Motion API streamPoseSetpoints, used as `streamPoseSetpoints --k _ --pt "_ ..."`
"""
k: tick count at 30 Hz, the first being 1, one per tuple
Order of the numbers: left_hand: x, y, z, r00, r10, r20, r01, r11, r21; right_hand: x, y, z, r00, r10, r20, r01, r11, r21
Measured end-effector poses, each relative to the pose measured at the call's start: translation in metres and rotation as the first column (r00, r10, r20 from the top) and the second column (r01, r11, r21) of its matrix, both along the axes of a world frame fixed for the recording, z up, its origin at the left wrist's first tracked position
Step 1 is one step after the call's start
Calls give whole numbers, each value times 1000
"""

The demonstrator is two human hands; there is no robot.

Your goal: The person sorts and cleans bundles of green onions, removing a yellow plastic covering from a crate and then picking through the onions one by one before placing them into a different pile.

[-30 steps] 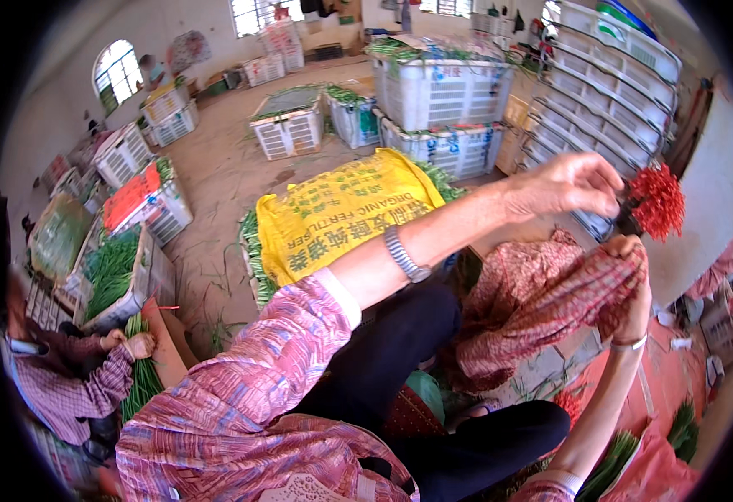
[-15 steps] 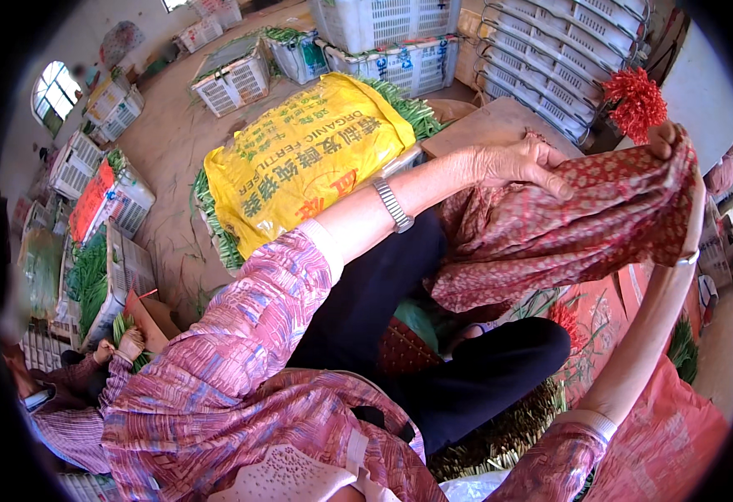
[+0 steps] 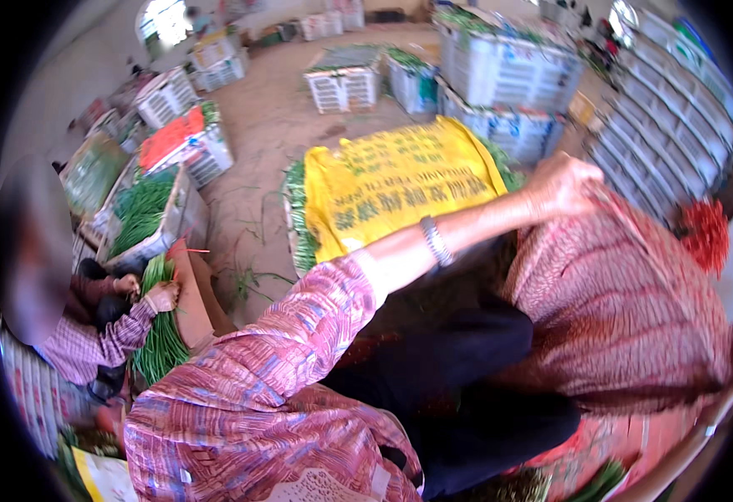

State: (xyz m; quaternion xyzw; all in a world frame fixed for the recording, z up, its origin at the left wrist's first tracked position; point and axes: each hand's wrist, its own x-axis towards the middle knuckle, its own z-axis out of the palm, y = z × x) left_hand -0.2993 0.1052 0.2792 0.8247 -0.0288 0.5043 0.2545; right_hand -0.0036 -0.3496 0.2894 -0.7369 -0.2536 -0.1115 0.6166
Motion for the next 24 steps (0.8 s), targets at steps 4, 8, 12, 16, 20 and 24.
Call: streamPoseSetpoints --k 4,8,12,16,20,24 --pt "-130 -56 75 989 -145 -12 134 874 466 -93 -6 -32 986 67 -154 -100 971 -219" --pt "-248 -81 3 564 -469 -680 647 762 11 -159 9 -59 889 270 -370 -415 816 -403" --pt "-323 -79 -78 50 -695 -717 265 702 -661 -172 6 -62 788 457 -414 -610 672 -419" --pt "-353 -31 -105 668 -260 -697 -272 787 -554 -181 66 -47 715 601 -356 -698 636 -329" --pt "-369 46 -194 551 563 -616 -804 555 -213 -214 166 -56 619 690 -375 -782 587 -211" --pt "-351 51 -239 323 779 -538 -945 298 -136 -235 227 -83 474 774 -419 -878 380 -291"
